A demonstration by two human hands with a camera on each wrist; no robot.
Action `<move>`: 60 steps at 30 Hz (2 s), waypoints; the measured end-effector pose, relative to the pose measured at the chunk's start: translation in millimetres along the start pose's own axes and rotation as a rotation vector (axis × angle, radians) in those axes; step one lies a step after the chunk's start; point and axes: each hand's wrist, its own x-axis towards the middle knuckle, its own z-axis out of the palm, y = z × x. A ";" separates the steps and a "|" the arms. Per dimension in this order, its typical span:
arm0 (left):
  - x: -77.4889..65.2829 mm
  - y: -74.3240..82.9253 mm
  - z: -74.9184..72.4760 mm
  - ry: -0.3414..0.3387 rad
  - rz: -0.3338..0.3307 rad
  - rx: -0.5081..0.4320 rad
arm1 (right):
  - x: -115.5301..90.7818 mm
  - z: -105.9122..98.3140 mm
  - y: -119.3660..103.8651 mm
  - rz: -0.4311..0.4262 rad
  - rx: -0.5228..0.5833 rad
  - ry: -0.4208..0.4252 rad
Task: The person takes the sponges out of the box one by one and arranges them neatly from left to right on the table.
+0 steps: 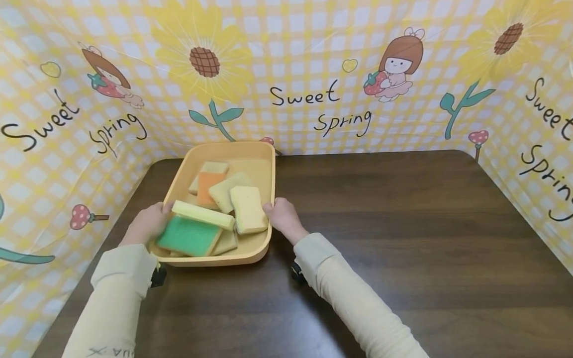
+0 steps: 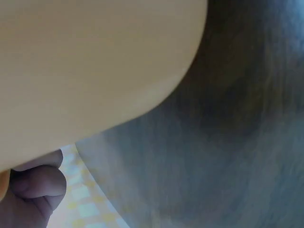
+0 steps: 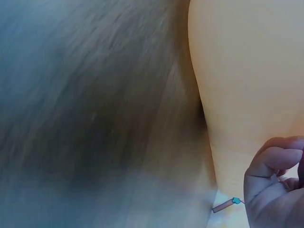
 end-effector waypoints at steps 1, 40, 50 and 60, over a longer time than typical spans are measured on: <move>0.0 1.7 1.3 0.004 -0.002 -0.008 | -0.2 -1.4 1.2 0.002 -0.005 -0.003; -31.0 112.0 51.4 0.134 -0.023 -0.080 | -42.8 -93.2 66.8 0.031 -0.015 -0.069; -41.5 139.2 63.9 0.200 -0.052 -0.081 | -45.9 -115.2 79.2 0.049 -0.055 -0.106; -40.0 167.7 74.6 0.208 -0.053 -0.090 | -45.2 -142.1 95.6 0.040 -0.116 -0.133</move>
